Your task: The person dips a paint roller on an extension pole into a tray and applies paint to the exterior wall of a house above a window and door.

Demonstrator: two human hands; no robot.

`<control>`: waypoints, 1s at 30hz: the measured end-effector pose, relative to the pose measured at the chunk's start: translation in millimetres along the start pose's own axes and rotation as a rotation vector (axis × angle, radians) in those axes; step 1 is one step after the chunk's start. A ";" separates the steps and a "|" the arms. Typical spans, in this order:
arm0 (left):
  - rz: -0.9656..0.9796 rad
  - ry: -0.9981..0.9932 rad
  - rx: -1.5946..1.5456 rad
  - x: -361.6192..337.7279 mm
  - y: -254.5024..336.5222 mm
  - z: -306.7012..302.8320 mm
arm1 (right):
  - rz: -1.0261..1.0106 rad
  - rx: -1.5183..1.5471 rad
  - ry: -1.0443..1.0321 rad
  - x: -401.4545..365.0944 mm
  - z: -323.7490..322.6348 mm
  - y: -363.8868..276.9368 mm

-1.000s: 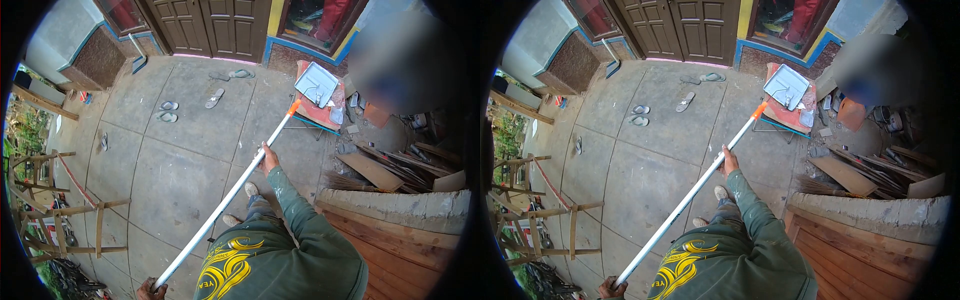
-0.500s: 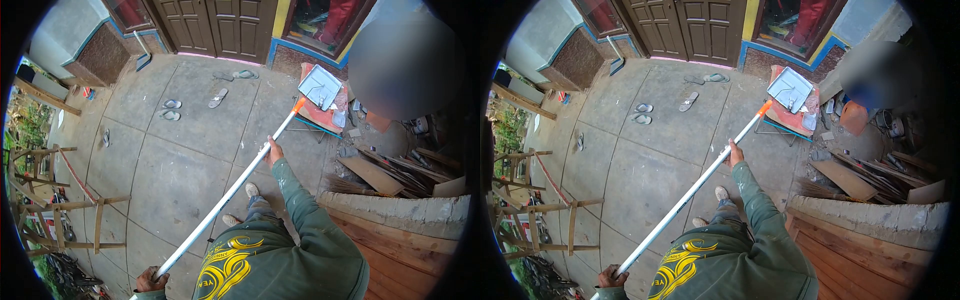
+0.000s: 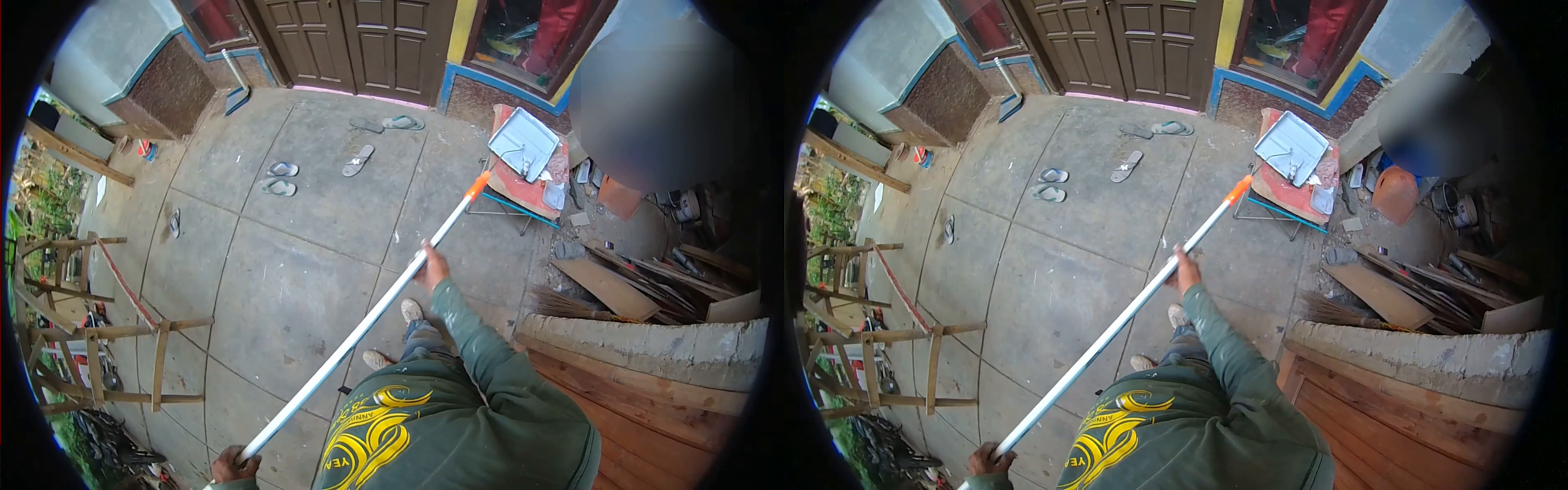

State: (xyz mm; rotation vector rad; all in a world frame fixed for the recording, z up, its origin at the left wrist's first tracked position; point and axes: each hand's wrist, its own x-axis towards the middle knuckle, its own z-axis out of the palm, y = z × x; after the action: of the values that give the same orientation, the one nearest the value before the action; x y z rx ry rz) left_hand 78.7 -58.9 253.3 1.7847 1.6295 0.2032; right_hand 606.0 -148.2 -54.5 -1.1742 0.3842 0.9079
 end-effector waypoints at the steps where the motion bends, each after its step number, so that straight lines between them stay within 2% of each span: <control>1: 0.180 -0.059 0.214 12.0 20.5 11.9 | -0.026 0.010 0.025 12.2 -5.5 -14.2; 2: 0.359 -0.118 0.430 18.3 36.6 20.3 | -0.026 0.004 0.019 21.4 -10.3 -27.6; 5: 0.251 -0.170 0.370 13.0 58.0 31.2 | -0.064 0.009 0.065 28.6 -17.3 -44.8; 8: 0.277 -0.156 0.411 12.1 27.6 8.1 | 0.027 0.005 -0.010 14.8 -15.0 -20.9; 9: 0.015 -0.219 0.301 2.0 37.4 -4.3 | 0.066 0.045 -0.023 7.0 -11.2 -1.4; 10: -0.097 -0.175 0.249 -4.7 34.6 -14.9 | 0.087 0.038 -0.046 -6.4 -5.9 17.5; 12: -0.166 -0.028 0.257 -16.9 6.8 -32.6 | 0.104 0.036 -0.067 -35.5 4.4 38.7; 14: -0.152 0.052 0.266 -23.6 0.4 -36.3 | 0.159 -0.114 -0.180 -56.5 12.8 42.9; 16: -0.147 0.132 0.276 -24.9 -17.3 -32.8 | 0.134 -0.097 -0.147 -43.5 9.3 41.6; 18: 0.067 0.083 -0.129 -6.3 -54.2 -16.5 | 0.096 -0.083 -0.072 -22.3 2.9 27.3; 19: 0.210 -0.047 0.469 15.8 -31.4 -17.6 | 0.084 -0.084 -0.030 -7.9 -3.7 15.1; 20: 0.126 -0.109 0.438 16.4 -6.5 -4.9 | 0.046 -0.055 0.002 8.3 -10.6 5.1; 22: 0.262 -0.120 0.402 20.8 2.5 21.5 | 0.005 -0.028 0.031 32.4 -22.3 -12.5; 25: 0.302 -0.084 0.425 18.7 -13.4 37.3 | 0.003 -0.093 0.080 42.1 -29.9 -26.0; 28: 0.221 -0.127 0.394 17.6 -31.2 12.8 | 0.016 0.005 0.009 34.5 -25.8 12.7; 29: 0.182 -0.117 0.404 17.2 -55.6 1.5 | 0.060 -0.051 -0.014 25.4 -24.9 30.1; 30: 0.114 -0.142 0.434 11.6 -50.9 -11.9 | 0.104 -0.106 -0.038 14.3 -22.9 48.7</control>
State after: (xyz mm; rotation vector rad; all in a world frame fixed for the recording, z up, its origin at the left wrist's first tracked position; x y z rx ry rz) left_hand 33.1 -45.5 228.7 2.1610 1.5535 -0.2406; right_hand 581.1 -158.4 -103.3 -1.2408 0.3728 1.0498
